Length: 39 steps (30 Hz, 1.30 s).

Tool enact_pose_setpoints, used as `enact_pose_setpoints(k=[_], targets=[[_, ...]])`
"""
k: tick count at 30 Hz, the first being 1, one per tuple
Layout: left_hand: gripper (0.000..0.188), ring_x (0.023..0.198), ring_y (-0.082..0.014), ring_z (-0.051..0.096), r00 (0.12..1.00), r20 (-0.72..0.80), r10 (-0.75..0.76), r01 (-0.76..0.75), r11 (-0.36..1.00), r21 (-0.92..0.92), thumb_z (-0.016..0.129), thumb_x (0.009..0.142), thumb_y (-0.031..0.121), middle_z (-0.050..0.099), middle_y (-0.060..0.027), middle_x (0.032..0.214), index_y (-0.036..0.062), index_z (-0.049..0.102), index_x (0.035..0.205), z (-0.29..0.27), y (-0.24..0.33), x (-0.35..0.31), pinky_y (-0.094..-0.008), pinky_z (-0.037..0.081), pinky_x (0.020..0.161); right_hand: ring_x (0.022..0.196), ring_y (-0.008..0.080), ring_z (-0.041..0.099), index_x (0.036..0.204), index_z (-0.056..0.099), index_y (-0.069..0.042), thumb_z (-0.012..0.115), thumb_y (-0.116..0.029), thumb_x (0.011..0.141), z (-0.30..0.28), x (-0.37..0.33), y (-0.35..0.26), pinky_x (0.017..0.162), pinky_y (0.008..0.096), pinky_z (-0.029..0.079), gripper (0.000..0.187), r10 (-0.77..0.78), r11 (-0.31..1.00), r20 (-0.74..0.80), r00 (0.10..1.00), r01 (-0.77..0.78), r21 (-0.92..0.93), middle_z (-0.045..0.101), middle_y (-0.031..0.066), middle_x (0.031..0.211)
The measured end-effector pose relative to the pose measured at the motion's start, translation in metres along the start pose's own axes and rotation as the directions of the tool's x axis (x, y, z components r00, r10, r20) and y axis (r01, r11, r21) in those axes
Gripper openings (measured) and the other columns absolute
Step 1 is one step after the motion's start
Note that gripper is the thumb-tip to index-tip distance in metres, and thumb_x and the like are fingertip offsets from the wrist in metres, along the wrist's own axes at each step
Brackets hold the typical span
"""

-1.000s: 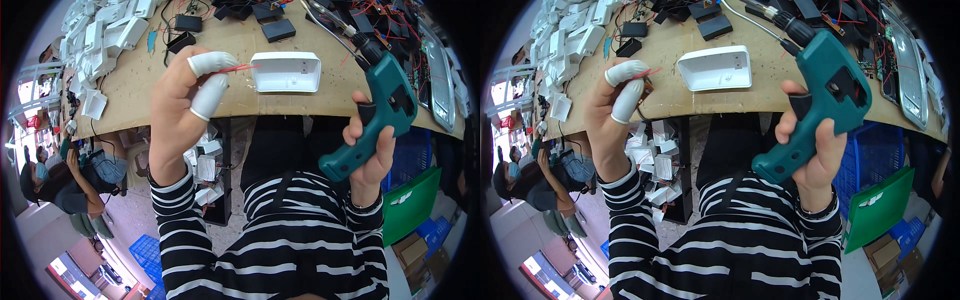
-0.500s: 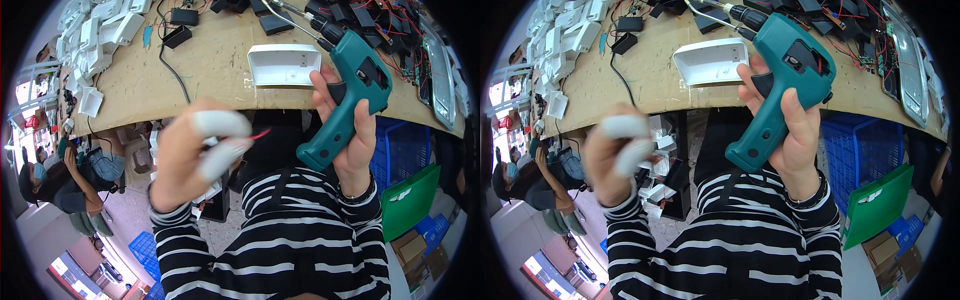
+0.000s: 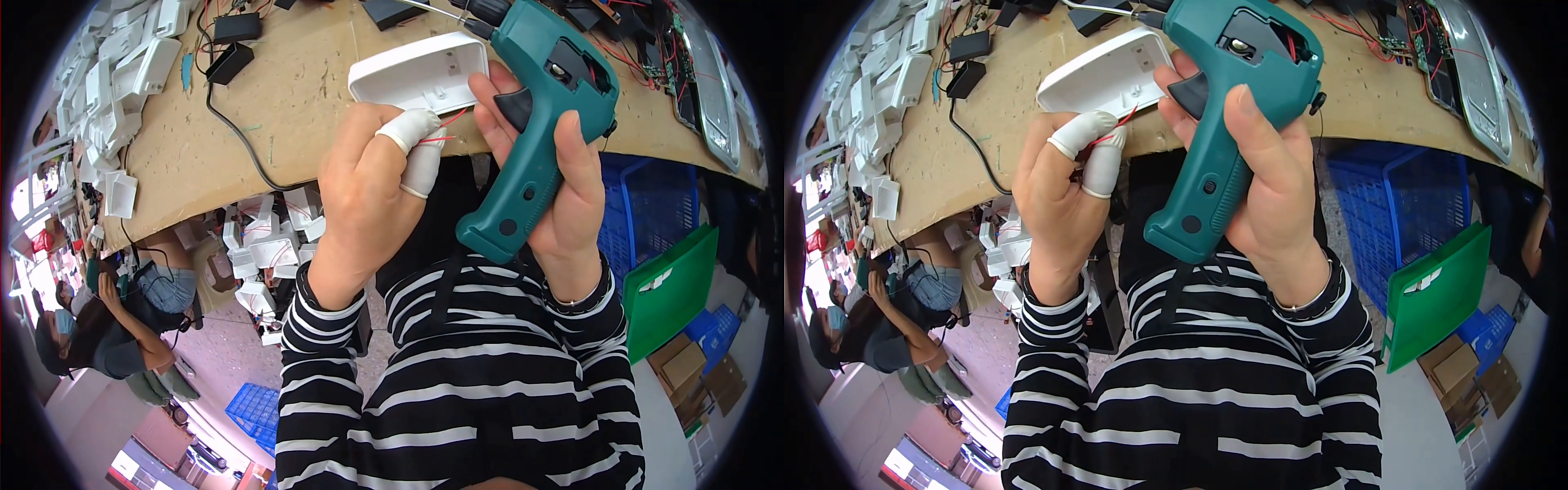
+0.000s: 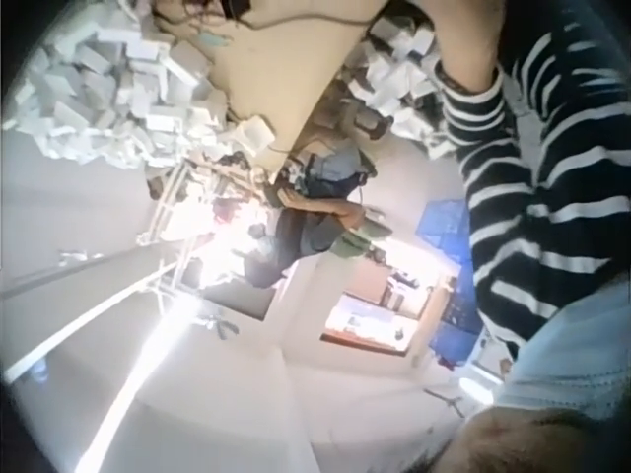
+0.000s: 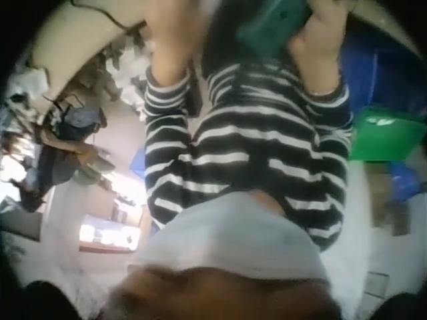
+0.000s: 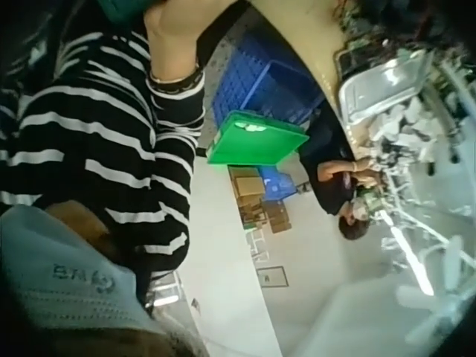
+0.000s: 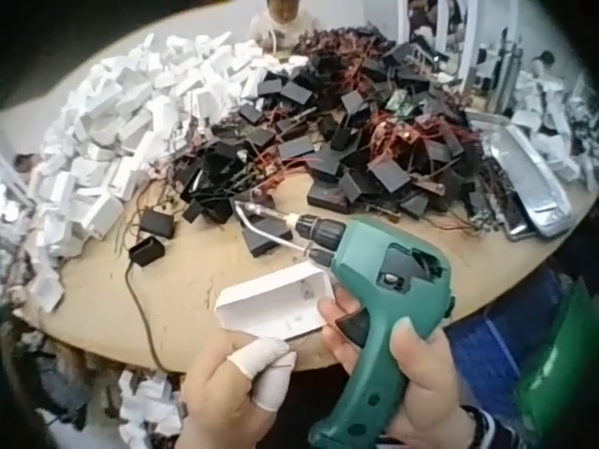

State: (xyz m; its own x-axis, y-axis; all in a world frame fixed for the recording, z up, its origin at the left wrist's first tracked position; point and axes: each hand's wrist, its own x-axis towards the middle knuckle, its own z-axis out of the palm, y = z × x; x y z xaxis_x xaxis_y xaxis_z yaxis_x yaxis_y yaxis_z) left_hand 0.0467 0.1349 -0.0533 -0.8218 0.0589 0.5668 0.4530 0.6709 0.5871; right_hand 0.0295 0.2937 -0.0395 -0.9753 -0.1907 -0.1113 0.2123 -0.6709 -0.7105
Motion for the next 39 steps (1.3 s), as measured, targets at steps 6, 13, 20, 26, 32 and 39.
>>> enact_pose_setpoints(k=[6,13,20,26,32,39], targets=[[0.023,0.069,-0.0203,0.052,0.981,0.032,0.191,-0.193,0.955,0.223,0.069,0.062,0.006,0.055,-0.0060,0.079,0.0052,0.060,0.083,0.000,-0.005,0.005,-0.0323,0.033,0.067,0.123,0.0381,0.035,0.133,0.025,0.003,0.045,-0.029,0.092,-0.002,0.000,0.001,0.103,0.0423,0.033,0.056,-0.009,1.000,0.015,1.000,0.009,0.002,0.037,0.0230,0.131],[0.015,0.089,-0.0247,0.050,0.961,-0.067,0.270,-0.237,0.921,0.309,0.069,0.056,0.008,0.055,-0.0085,0.098,0.0039,0.056,0.064,0.004,-0.009,0.016,-0.0389,0.030,0.079,0.121,0.0378,0.038,0.132,0.025,0.002,0.044,-0.027,0.092,-0.002,0.000,0.001,0.102,0.0431,0.034,0.053,-0.008,1.000,0.014,1.000,0.008,-0.012,0.038,0.0224,0.130],[0.014,0.091,-0.0269,0.049,0.970,-0.032,0.243,-0.215,0.908,0.360,0.064,0.054,0.006,0.053,-0.0106,0.102,0.0010,0.052,0.059,0.014,-0.015,0.022,-0.0401,0.032,0.079,0.108,0.0323,0.052,0.132,0.025,0.004,0.049,-0.036,0.089,-0.023,-0.030,-0.017,0.083,0.0342,0.050,0.063,-0.190,0.927,0.132,0.973,0.222,-0.302,0.041,0.0252,0.126],[0.014,0.088,-0.0257,0.048,0.958,-0.109,0.264,-0.207,0.905,0.372,0.062,0.053,0.006,0.053,-0.0100,0.101,-0.0003,0.052,0.059,0.024,-0.014,0.022,-0.0366,0.033,0.075,0.078,0.0185,0.058,0.126,0.031,0.007,0.060,-0.049,0.078,-0.029,-0.082,-0.038,0.062,0.0235,0.050,0.079,-0.235,0.753,0.003,0.972,0.184,-0.631,0.048,0.0257,0.116],[0.013,0.085,-0.0246,0.047,0.985,-0.040,0.169,-0.139,0.909,0.393,0.063,0.056,0.007,0.054,-0.0092,0.098,0.0005,0.055,0.064,0.017,-0.010,0.024,-0.0359,0.032,0.075,0.072,0.0185,0.060,0.121,0.037,0.008,0.063,-0.047,0.076,-0.045,-0.106,-0.046,0.055,0.0230,0.050,0.076,-0.189,0.719,0.159,0.969,0.247,-0.650,0.051,0.0256,0.111],[0.013,0.094,-0.0269,0.051,0.978,0.005,0.209,-0.207,0.963,0.173,0.068,0.069,0.006,0.054,-0.0136,0.102,0.0014,0.063,0.080,-0.001,0.004,0.021,-0.0335,0.039,0.083,0.070,0.0173,0.059,0.126,0.032,0.006,0.065,-0.045,0.075,-0.047,-0.110,-0.046,0.055,0.0243,0.050,0.079,-0.243,0.739,-0.055,0.968,0.148,-0.657,0.050,0.0262,0.111]])
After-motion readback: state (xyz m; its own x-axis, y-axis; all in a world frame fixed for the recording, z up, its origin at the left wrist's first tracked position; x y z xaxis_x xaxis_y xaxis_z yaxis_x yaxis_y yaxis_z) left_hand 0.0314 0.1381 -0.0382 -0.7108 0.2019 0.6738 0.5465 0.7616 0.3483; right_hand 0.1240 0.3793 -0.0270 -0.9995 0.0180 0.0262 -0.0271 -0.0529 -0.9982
